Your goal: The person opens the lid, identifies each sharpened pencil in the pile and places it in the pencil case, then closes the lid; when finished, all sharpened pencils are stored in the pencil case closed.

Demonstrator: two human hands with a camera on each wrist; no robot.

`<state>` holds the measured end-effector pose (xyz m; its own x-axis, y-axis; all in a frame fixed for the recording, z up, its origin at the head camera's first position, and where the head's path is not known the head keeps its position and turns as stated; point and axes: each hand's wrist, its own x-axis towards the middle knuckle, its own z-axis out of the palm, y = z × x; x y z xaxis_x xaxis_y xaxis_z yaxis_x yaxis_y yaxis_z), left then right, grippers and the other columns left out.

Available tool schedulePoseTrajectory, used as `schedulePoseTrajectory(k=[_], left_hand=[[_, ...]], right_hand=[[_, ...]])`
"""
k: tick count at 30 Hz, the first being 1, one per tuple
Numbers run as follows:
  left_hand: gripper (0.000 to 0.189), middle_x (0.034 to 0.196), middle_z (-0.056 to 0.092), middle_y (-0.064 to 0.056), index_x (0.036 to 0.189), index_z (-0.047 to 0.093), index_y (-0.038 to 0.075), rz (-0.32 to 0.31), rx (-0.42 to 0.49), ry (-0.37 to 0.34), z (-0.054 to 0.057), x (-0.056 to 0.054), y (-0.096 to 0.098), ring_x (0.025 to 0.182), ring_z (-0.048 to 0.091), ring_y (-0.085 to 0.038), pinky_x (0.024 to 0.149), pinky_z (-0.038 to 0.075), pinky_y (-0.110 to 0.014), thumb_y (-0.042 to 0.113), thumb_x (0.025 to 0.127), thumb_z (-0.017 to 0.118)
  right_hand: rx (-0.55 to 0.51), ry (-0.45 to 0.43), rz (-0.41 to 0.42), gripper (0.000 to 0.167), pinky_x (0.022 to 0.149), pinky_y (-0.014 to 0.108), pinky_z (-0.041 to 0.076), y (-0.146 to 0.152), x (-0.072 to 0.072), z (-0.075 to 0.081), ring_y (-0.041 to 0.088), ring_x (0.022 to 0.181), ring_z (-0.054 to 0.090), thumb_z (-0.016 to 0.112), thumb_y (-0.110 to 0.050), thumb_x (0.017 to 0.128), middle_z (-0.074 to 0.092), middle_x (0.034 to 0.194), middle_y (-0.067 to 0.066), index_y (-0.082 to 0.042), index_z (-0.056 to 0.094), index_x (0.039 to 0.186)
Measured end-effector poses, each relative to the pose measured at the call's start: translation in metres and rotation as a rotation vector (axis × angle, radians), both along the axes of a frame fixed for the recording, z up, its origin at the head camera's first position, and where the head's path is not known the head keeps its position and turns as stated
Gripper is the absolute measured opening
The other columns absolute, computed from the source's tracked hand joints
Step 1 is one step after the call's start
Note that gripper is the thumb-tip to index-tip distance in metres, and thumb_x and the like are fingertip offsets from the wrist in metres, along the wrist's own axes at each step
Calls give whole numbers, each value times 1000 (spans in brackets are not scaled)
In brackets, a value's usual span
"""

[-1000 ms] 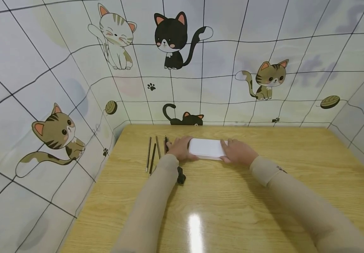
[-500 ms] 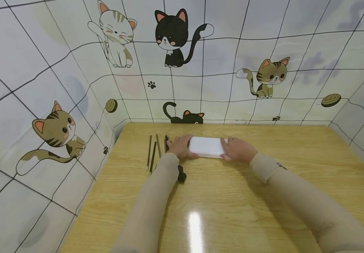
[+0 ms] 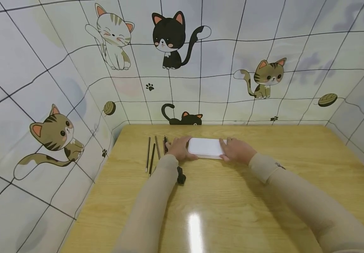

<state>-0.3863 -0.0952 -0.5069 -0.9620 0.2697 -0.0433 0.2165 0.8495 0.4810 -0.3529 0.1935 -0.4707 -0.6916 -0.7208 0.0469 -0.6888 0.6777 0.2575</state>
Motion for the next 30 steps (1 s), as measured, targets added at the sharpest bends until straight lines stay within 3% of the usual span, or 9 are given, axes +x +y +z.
schedulePoseTrajectory(k=[5, 12, 17, 19, 22, 25, 30], left_hand=[[105, 153, 48, 8, 151, 47, 34, 12, 17, 6, 1, 1, -2, 131, 41, -27, 106, 12, -68, 59, 61, 93], [105, 152, 49, 7, 151, 47, 33, 15, 17, 9, 3, 2, 0, 127, 42, -26, 104, 16, -66, 59, 61, 93], [105, 148, 53, 6, 150, 48, 32, 16, 9, -9, -2, 3, 2, 124, 43, -26, 103, 17, -67, 60, 60, 94], [105, 147, 53, 7, 150, 48, 32, 15, -3, -17, -2, 3, 2, 124, 43, -25, 104, 17, -67, 61, 60, 93], [105, 147, 53, 6, 150, 48, 31, 19, -2, -13, 0, 1, 2, 124, 44, -26, 105, 16, -68, 60, 60, 93], [106, 148, 53, 6, 150, 48, 30, 22, 0, -8, 0, 0, 2, 124, 44, -27, 106, 14, -70, 59, 60, 94], [106, 148, 53, 5, 151, 47, 29, 6, -7, 3, -2, -2, 3, 122, 45, -27, 106, 15, -71, 61, 61, 92]], right_hand=[[-9, 3, -1, 72, 80, 57, 57, -2, 0, 1, 49, 93, 66, 58, -43, 99, 64, 106, 38, 16, 47, 140], [-2, 16, -42, 73, 85, 56, 55, -3, 2, 2, 49, 100, 65, 58, -44, 98, 63, 111, 38, 15, 48, 140], [36, 48, -55, 67, 93, 56, 52, -14, 11, -8, 50, 119, 58, 53, -38, 99, 55, 133, 36, 13, 47, 142], [36, 58, -31, 62, 91, 58, 53, -19, 16, -10, 51, 123, 56, 52, -32, 100, 51, 140, 36, 12, 47, 142], [14, 103, -5, 54, 80, 57, 57, -26, 21, -10, 52, 118, 59, 53, -23, 97, 53, 136, 37, 11, 51, 140], [-2, 106, -17, 52, 72, 57, 58, -33, 24, -8, 55, 115, 60, 50, -15, 94, 54, 132, 41, 11, 53, 138], [56, 45, -80, 51, 70, 60, 58, -47, 24, -5, 62, 113, 57, 40, -11, 96, 51, 128, 48, 8, 49, 143]])
